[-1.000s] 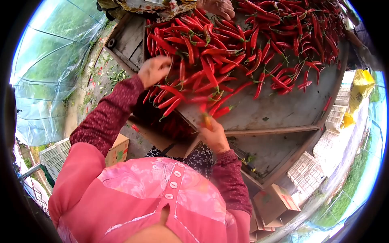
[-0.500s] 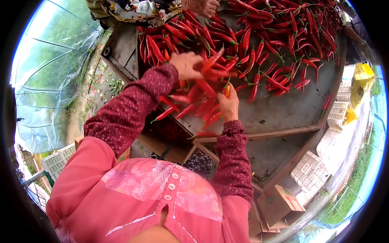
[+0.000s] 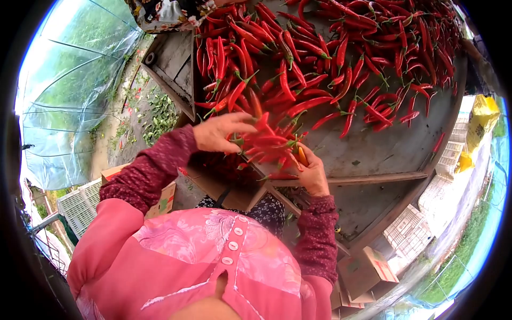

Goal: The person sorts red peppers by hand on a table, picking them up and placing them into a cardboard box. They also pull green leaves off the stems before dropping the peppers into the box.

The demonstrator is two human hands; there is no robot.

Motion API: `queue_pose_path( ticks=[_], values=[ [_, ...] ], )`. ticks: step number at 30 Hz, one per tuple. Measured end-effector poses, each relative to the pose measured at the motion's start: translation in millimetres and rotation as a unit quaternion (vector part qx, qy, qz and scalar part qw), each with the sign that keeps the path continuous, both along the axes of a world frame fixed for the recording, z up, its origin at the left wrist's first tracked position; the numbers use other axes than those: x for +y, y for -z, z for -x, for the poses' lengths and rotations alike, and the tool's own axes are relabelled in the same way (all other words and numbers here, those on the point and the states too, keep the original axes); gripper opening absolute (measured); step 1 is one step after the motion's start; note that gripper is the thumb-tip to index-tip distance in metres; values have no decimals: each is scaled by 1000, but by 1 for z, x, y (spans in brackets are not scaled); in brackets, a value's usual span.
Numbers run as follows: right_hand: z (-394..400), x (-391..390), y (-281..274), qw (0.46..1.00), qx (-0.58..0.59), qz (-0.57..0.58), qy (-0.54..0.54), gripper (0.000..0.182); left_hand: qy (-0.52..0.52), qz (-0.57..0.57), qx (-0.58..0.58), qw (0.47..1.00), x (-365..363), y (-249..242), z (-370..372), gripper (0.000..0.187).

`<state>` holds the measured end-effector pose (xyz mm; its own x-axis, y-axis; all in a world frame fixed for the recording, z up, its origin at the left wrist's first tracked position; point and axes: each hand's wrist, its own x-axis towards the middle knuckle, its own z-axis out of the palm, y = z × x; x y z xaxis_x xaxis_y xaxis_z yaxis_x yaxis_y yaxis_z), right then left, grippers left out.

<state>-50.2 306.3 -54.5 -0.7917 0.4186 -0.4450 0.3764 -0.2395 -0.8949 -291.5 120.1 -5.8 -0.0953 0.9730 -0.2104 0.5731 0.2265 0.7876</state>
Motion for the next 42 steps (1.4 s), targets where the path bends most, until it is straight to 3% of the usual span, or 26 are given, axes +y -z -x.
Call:
queue_pose_path(
  ticks=[2,4,6,8,9,11,12,15,16,18,22,24,26,28,30,31,32,34,37,38,42],
  values=[
    [-5,11,-14,999,-29,27,-4,46,-51,13,-105,993,-9,-9,27,45],
    [-3,25,-16,995,-63,-12,71,45,-230,18,-59,971,-14,11,62,38],
    [-6,37,-1,993,-30,-3,117,45,-427,-31,-86,900,-16,30,94,47],
    [-4,45,12,977,-42,26,209,43,-489,-18,83,868,-27,87,134,65],
    [1,45,17,974,-49,21,220,38,-488,-18,81,869,-22,101,145,65],
    [10,43,36,975,-36,2,221,35,-500,53,-22,864,-15,118,152,88],
    [13,42,41,975,-21,-17,219,32,-498,55,-25,865,-9,119,145,88],
    [38,37,25,982,-55,6,178,29,-613,61,34,787,12,109,135,110],
    [47,33,22,982,-85,-11,169,29,-614,62,39,786,10,105,134,110],
    [63,30,25,988,-65,-44,132,34,-588,69,-176,786,8,99,128,133],
    [85,31,25,990,-33,-95,98,42,-595,130,-78,789,4,107,130,130],
    [92,28,21,993,-51,-56,86,43,-592,112,-82,794,0,110,120,132],
    [97,28,22,994,-72,-21,78,44,-521,116,-71,843,-2,107,104,134],
    [96,23,33,998,-64,-30,1,44,-516,133,-19,846,3,110,87,125],
    [95,12,35,997,-56,-59,1,43,-477,42,-165,862,3,92,61,105],
    [93,4,31,997,-50,-52,-4,42,-476,32,-145,867,3,98,54,83],
    [91,-3,28,998,-44,-44,-10,42,-457,38,-177,871,0,104,49,75],
    [88,-12,30,997,-22,-66,-23,41,-448,20,-275,850,6,85,29,72],
    [89,-24,24,997,8,-44,-64,40,-417,-33,-254,872,-1,100,9,60],
    [87,-28,27,997,8,-43,-65,40,-396,-52,-302,866,-7,98,-2,56],
    [84,-47,19,993,27,-72,-94,39,-364,-5,-384,849,-39,86,-15,57]
  ],
)
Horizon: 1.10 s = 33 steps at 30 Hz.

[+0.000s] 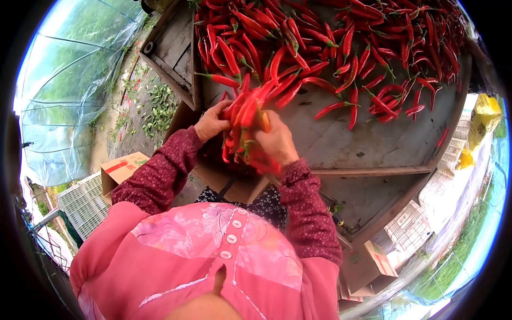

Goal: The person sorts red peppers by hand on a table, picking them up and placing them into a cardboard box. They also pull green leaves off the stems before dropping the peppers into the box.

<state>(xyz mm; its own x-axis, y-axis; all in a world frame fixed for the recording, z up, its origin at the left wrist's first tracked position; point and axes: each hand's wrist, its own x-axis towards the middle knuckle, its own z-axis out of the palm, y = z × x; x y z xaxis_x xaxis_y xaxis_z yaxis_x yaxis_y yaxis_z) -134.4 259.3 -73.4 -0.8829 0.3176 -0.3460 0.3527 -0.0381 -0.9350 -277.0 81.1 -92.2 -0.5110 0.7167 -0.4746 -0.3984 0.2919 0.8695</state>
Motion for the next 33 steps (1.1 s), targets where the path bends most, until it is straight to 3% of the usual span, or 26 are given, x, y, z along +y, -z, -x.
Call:
queue_pose_path(
  ticks=[5,10,12,14,16,17,19,20,21,23,24,26,27,29,30,32,33],
  values=[
    [5,-40,-42,984,-9,-133,-115,33,48,34,-62,996,-40,-31,-5,57],
    [-2,-91,-6,952,82,-208,-209,25,152,74,2,986,-101,13,5,47],
    [-5,-97,-5,949,55,-196,-242,24,334,164,213,903,-120,33,7,48],
    [-6,-96,-11,943,26,-185,-274,24,327,146,250,900,-128,52,9,44],
    [-7,-82,-30,960,-8,-107,-257,27,436,180,240,848,-102,21,21,34],
    [-12,-78,-25,981,31,-28,-191,31,280,123,201,931,-83,-14,19,25],
    [-15,-62,-31,987,80,128,-50,37,205,146,221,942,-72,-4,33,22],
    [-22,-41,-52,980,40,193,3,36,170,152,253,940,-61,-4,37,21],
    [-32,-25,-41,984,71,160,37,36,188,154,305,921,-40,-22,39,21],
    [-47,9,-49,959,-20,233,161,32,232,147,368,888,-7,-36,31,22],
    [-62,23,-43,957,-29,236,167,32,238,147,360,890,5,-42,17,22],
    [-82,42,-27,986,-117,-31,116,32,378,102,435,811,31,-56,-4,30],
    [-85,42,-25,985,-117,-31,119,32,380,100,435,810,33,-47,-12,30],
    [-92,41,-23,982,-71,-170,35,31,358,79,615,698,32,-11,-32,36],
    [-88,41,-22,982,-72,-169,37,31,361,79,614,698,33,-2,-35,36],
    [-73,40,-23,942,-57,-329,-36,25,382,92,625,674,32,9,-37,38],
    [-68,40,-26,942,-54,-329,-34,25,382,94,627,672,31,10,-38,38]
  ],
)
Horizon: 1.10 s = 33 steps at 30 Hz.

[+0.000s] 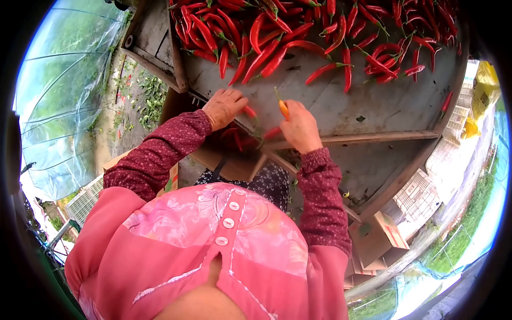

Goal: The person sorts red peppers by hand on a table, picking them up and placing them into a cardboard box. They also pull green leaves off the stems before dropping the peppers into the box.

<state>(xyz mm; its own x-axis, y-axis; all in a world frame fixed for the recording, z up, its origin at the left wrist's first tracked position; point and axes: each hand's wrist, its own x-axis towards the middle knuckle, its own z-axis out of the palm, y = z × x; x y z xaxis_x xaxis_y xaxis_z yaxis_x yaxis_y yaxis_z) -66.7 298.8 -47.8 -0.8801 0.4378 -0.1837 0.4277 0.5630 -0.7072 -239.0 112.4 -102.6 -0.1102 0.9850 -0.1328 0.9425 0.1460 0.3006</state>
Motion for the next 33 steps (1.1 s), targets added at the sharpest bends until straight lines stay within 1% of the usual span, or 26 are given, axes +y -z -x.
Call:
queue_pose_path(
  ticks=[2,3,5,6,7,9,10,11,13,14,15,17,18,19,21,22,23,25,26,27,29,31,33],
  values=[
    [12,2,-4,989,-134,-21,-68,19,-11,40,12,999,0,2,-1,35],
    [13,1,-1,989,-131,-25,-65,19,-9,35,15,999,1,0,-1,35],
    [12,-2,9,960,-183,-99,-188,16,-23,41,-24,999,2,-5,0,33],
    [12,-5,7,945,-200,-139,-219,17,-34,7,-60,998,2,-12,2,32],
    [11,-5,10,944,-198,-143,-221,17,-37,3,-58,998,-2,-17,3,32],
    [6,-7,18,948,-169,-162,-217,16,-135,16,-181,974,-18,-27,5,31],
    [5,-6,19,947,-171,-158,-219,16,-143,-15,-200,969,-28,-35,6,30],
    [6,-4,21,944,-171,-167,-229,15,-145,-5,-205,968,-44,-35,5,30],
    [-1,-3,29,940,-177,-162,-241,15,-126,68,-213,967,-78,-32,2,31],
    [-3,1,34,951,-147,-149,-228,17,-120,133,-197,964,-95,-31,-1,30],
    [-3,2,35,960,-114,-138,-215,20,-121,138,-199,963,-110,-29,-5,30],
    [3,0,19,963,-113,-134,-204,19,-170,230,-157,945,-136,-18,-9,29],
    [7,-5,10,968,-112,-114,-195,20,-170,248,-136,944,-149,-4,-8,31],
    [10,-13,5,971,-113,-95,-186,20,-170,248,-139,944,-158,6,-7,31],
    [13,-40,1,971,-100,-91,-200,19,-202,233,-141,941,-168,20,-3,38],
    [14,-55,0,970,-84,-87,-211,18,-180,210,-95,956,-164,17,-2,39],
    [14,-72,1,970,-84,-88,-210,18,-179,209,-95,957,-158,16,1,39],
    [10,-103,6,973,-22,-74,-218,9,-225,109,-136,959,-134,8,8,33],
    [7,-110,6,973,-23,-73,-217,9,-253,73,-163,951,-119,2,7,27],
    [4,-116,6,970,-13,-69,-232,8,-252,74,-164,951,-107,-1,2,27],
    [-6,-122,-1,967,-4,-63,-247,7,-150,57,-240,957,-86,-1,-13,27],
    [-16,-114,-22,961,25,-22,-275,5,-110,133,-243,955,-67,2,-40,29],
    [-24,-99,-43,962,39,-1,-269,6,-115,78,-209,968,-45,1,-64,30]
  ],
)
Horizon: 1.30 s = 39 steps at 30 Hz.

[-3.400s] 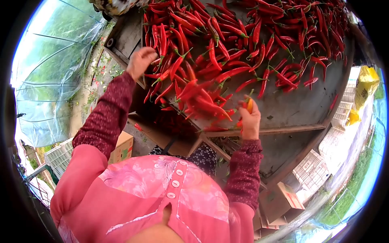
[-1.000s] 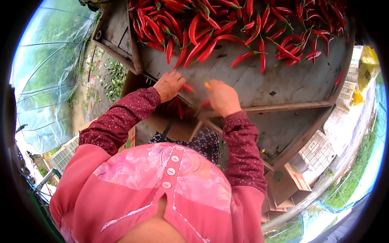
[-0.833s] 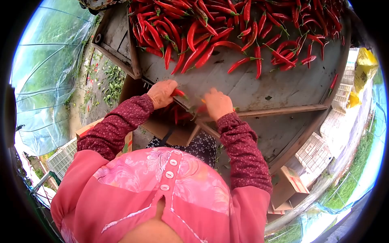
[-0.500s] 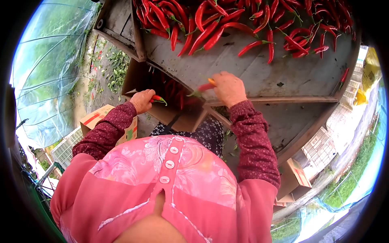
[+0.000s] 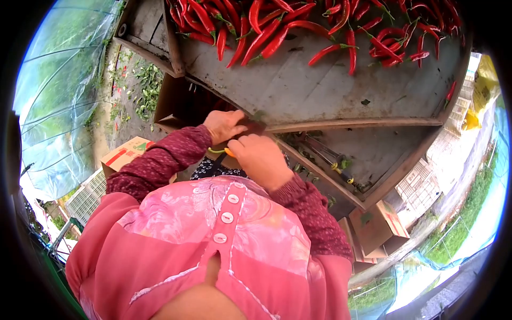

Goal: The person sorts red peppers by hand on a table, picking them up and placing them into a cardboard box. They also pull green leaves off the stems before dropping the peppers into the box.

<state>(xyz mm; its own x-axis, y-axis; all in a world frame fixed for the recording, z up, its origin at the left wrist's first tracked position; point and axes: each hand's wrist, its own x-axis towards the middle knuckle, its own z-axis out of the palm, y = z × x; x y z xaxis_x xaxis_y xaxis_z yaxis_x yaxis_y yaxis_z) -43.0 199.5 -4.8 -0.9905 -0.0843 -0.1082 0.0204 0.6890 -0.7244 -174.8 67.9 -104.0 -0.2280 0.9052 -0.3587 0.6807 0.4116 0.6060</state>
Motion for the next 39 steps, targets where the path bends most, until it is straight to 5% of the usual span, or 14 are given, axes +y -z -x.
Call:
queue_pose_path(
  ticks=[6,12,14,17,28,39],
  values=[
    [-34,36,-9,978,-13,39,204,20,85,-17,93,992,23,21,-19,10],
    [-38,55,4,958,8,54,283,28,114,-26,22,993,57,10,-4,12],
    [-37,59,7,939,17,87,333,27,-59,-62,-26,996,96,-11,12,14],
    [-37,64,14,919,34,110,377,26,-110,-103,37,988,154,-12,43,15],
    [-46,72,19,874,8,177,453,25,-178,-4,109,978,223,-1,60,45],
    [-58,77,19,862,29,173,475,25,-136,-37,100,985,208,4,42,18]
  ],
)
